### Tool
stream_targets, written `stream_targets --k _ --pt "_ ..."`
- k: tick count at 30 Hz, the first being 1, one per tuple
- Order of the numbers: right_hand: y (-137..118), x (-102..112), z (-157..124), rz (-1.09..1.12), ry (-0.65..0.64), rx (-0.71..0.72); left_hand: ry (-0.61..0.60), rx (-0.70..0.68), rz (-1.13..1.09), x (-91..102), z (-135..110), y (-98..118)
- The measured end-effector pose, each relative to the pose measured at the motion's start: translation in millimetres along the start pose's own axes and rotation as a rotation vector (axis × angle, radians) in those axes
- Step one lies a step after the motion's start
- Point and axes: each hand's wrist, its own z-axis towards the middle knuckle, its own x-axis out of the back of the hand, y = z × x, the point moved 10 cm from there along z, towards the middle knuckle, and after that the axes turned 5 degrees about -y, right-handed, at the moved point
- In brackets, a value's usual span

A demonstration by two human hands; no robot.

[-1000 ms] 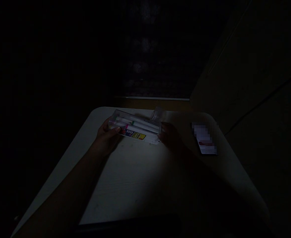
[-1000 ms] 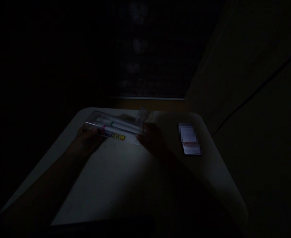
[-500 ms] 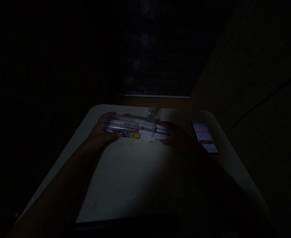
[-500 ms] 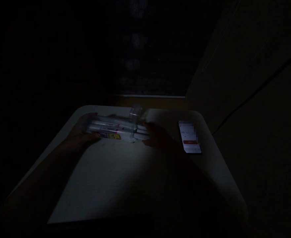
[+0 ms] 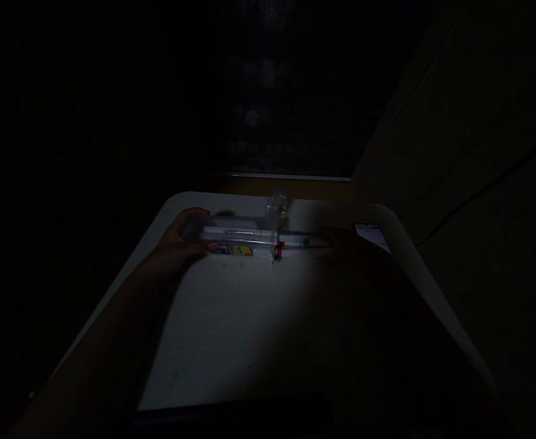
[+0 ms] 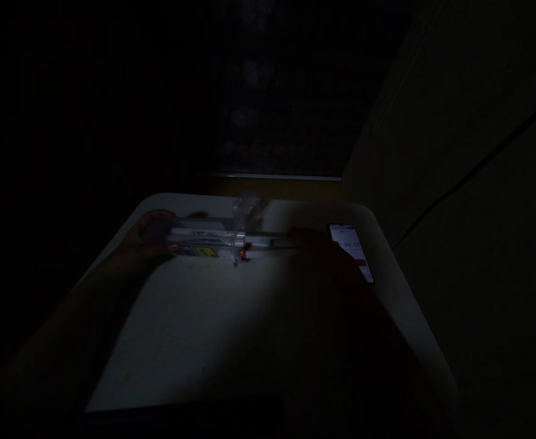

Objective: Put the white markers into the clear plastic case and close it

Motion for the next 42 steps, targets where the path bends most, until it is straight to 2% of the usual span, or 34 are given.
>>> stream_targets --k 4,13,21,27,30,35,38,42 --pt "-2.6 0.5 -2.5 -0.059 0.007 0.003 -0.007 -0.002 -0.026 2.0 2.1 -1.6" --pt "-51.9 -7.4 -11.7 -0.147 0.094 0.122 -0.029 -0.003 -0.035 3.5 2.6 -5.2" --pt "-35.4 -14.5 -15.3 -0.097 0.033 0.025 -0.015 0.020 -0.016 2.1 1.4 -5.9" --pt "-51.4 -26.7 -6.9 -0.094 0.046 0.103 -0.018 0.026 -0.035 3.6 1.5 -9.1" --pt "-48.7 -27.2 -3.5 -0.107 0.041 0.107 -0.016 0.017 -0.030 4.4 3.1 -9.5" --pt "-37.5 -21.1 -8.8 -0.154 -0.074 0.061 -0.006 0.001 -0.010 2.6 3.4 -6.5" --pt "-43.1 -18.4 -12.6 -0.163 -0.093 0.071 -0.013 0.006 -0.013 1.7 2.4 -7.2" --pt "-58.9 -28.4 -8.5 -0.175 -0.045 0.079 -0.010 0.041 -0.006 3.2 2.0 -11.1"
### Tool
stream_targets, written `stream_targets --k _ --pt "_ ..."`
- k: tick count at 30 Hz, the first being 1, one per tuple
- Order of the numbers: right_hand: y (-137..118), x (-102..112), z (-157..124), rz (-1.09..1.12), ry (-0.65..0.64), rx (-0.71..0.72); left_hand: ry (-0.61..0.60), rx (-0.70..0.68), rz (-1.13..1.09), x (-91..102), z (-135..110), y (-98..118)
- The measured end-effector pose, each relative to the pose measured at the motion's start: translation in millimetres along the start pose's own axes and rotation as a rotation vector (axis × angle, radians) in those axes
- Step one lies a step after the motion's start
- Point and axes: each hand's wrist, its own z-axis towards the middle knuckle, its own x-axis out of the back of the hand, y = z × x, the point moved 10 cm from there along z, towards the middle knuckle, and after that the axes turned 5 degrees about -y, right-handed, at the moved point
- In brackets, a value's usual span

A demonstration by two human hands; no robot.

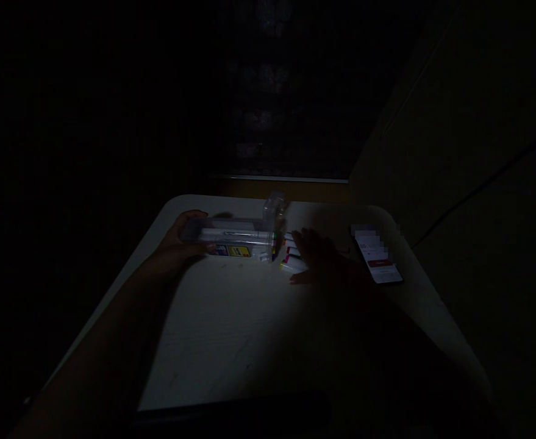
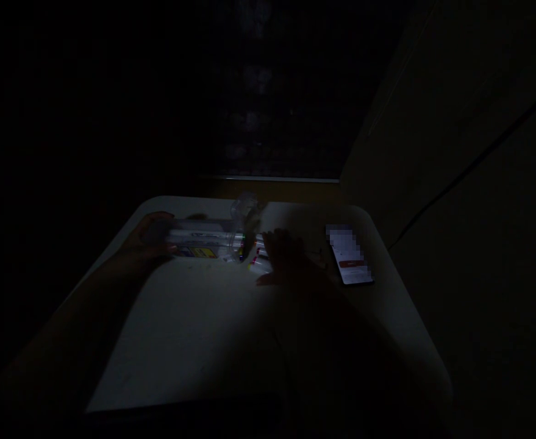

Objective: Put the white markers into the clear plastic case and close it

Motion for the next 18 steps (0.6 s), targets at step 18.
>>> stream_targets --k 18 --pt "-10.7 12.3 3.5 0.036 0.189 0.202 -0.029 0.044 0.163 -13.9 -12.1 12.6"
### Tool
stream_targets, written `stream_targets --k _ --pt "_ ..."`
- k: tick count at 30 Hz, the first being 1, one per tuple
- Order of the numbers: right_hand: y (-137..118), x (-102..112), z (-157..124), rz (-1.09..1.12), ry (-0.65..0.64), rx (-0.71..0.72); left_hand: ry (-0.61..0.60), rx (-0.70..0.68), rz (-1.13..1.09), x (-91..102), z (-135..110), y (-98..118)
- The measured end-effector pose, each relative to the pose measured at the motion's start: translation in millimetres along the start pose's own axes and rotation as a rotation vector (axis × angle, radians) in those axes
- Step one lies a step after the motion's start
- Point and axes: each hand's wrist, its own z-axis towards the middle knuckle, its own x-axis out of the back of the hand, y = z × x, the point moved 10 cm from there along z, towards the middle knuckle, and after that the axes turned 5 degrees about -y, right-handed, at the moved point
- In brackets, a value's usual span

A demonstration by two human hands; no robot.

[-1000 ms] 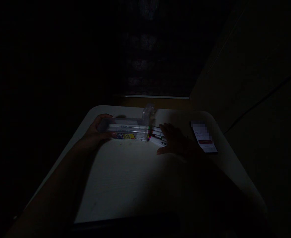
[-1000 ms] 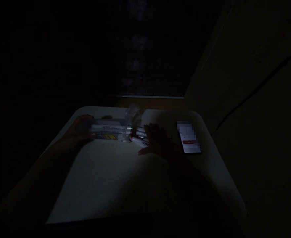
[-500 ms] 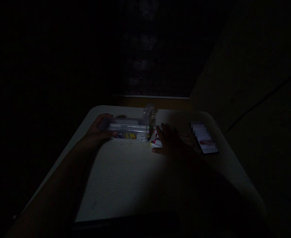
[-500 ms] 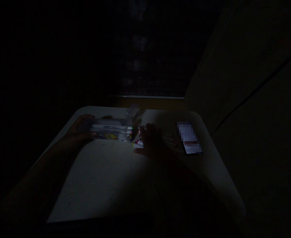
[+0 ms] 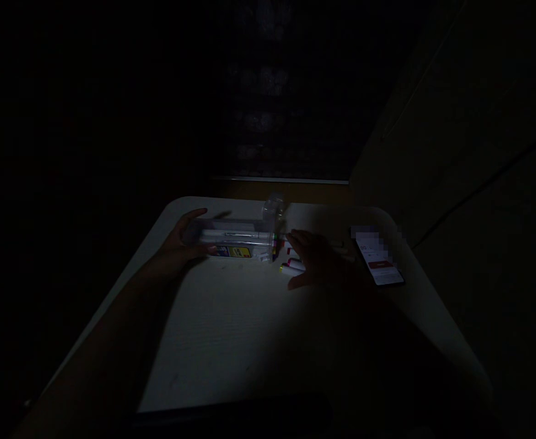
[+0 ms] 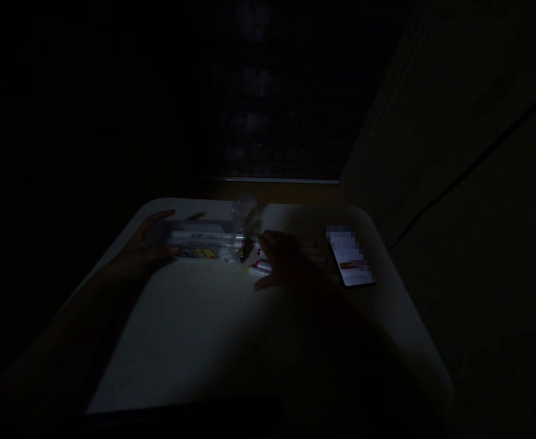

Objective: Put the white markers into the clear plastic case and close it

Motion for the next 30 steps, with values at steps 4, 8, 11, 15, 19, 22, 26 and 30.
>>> stream_targets --k 4,8,11,15,19,22,26,30 --pt "-1.9 12.3 -3.7 0.156 -0.010 -0.058 -0.079 0.008 0.097 -5.0 2.6 -3.0" --pt "-16.1 31.7 -0.8 0.280 0.103 -0.072 -0.104 0.004 0.143 -7.2 4.7 -2.1" --pt "-31.5 29.1 4.3 0.259 0.118 0.001 -0.078 0.027 0.190 -4.1 6.3 -3.5" --pt "-38.3 16.6 9.8 0.134 0.097 0.017 -0.073 0.009 0.233 -2.8 8.3 -1.9" --pt "-36.3 13.1 14.4 0.021 0.088 -0.030 -0.070 -0.006 0.230 -2.6 8.7 -0.9" --pt "-33.7 15.0 17.0 -0.006 0.085 -0.054 -0.073 -0.004 0.225 -3.3 8.4 -1.5" --pt "-30.8 18.0 17.1 0.003 0.066 -0.059 -0.082 -0.012 0.216 -4.6 8.0 -1.9" --pt "-27.6 22.4 13.5 0.002 0.058 -0.068 -0.073 -0.008 0.227 -1.1 9.3 -6.6"
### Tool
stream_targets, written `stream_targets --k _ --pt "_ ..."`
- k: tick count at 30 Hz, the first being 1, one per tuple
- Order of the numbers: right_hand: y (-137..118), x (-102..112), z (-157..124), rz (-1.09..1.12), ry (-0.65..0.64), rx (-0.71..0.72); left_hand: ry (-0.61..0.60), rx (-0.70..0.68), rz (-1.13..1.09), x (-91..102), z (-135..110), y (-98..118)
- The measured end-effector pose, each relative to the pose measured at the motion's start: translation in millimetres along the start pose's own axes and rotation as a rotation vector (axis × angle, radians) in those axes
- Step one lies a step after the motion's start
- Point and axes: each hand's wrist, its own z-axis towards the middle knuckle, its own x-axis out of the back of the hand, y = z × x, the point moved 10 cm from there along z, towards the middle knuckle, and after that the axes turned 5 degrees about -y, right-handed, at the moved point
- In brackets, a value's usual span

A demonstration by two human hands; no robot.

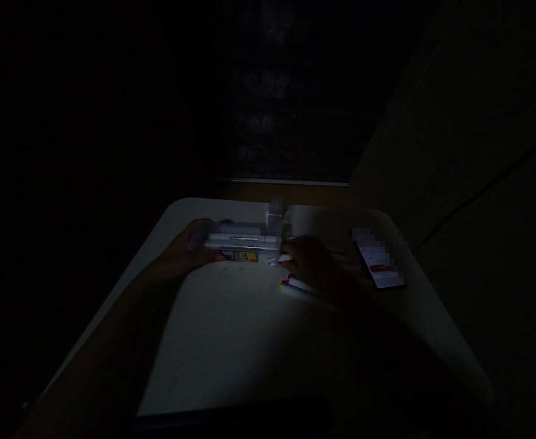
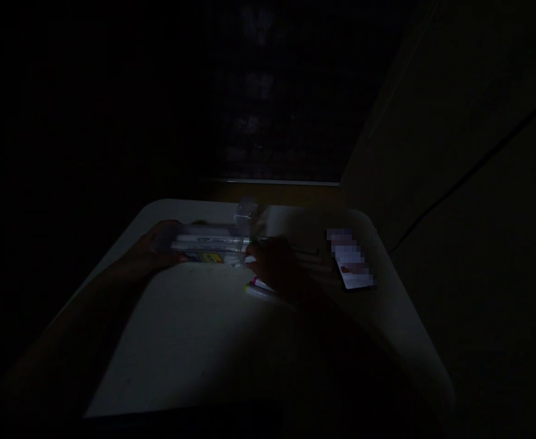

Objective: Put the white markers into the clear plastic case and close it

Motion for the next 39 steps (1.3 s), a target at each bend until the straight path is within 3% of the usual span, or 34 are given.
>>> stream_targets --k 6,12,18,22,30,39 --pt "20.1 19.0 -8.3 -0.008 -0.011 -0.057 -0.070 -0.006 0.013 -1.4 2.7 -6.7" --pt "77.9 39.4 -21.1 -0.010 -0.076 -0.194 -0.068 -0.020 0.046 -0.4 1.7 -4.1" --pt "110.6 24.2 -31.4 0.015 -0.198 -0.301 -0.055 -0.036 0.026 -0.1 1.5 -1.6" --pt "110.7 14.4 -35.8 0.025 -0.235 -0.302 -0.050 -0.034 0.050 1.0 1.5 -2.1" --pt "72.8 13.8 -26.9 0.052 -0.213 -0.200 -0.060 -0.016 0.005 -1.2 0.4 -2.2" --pt "101.7 11.9 -40.4 0.000 -0.270 -0.256 -0.054 -0.018 0.070 -0.6 0.0 0.4"
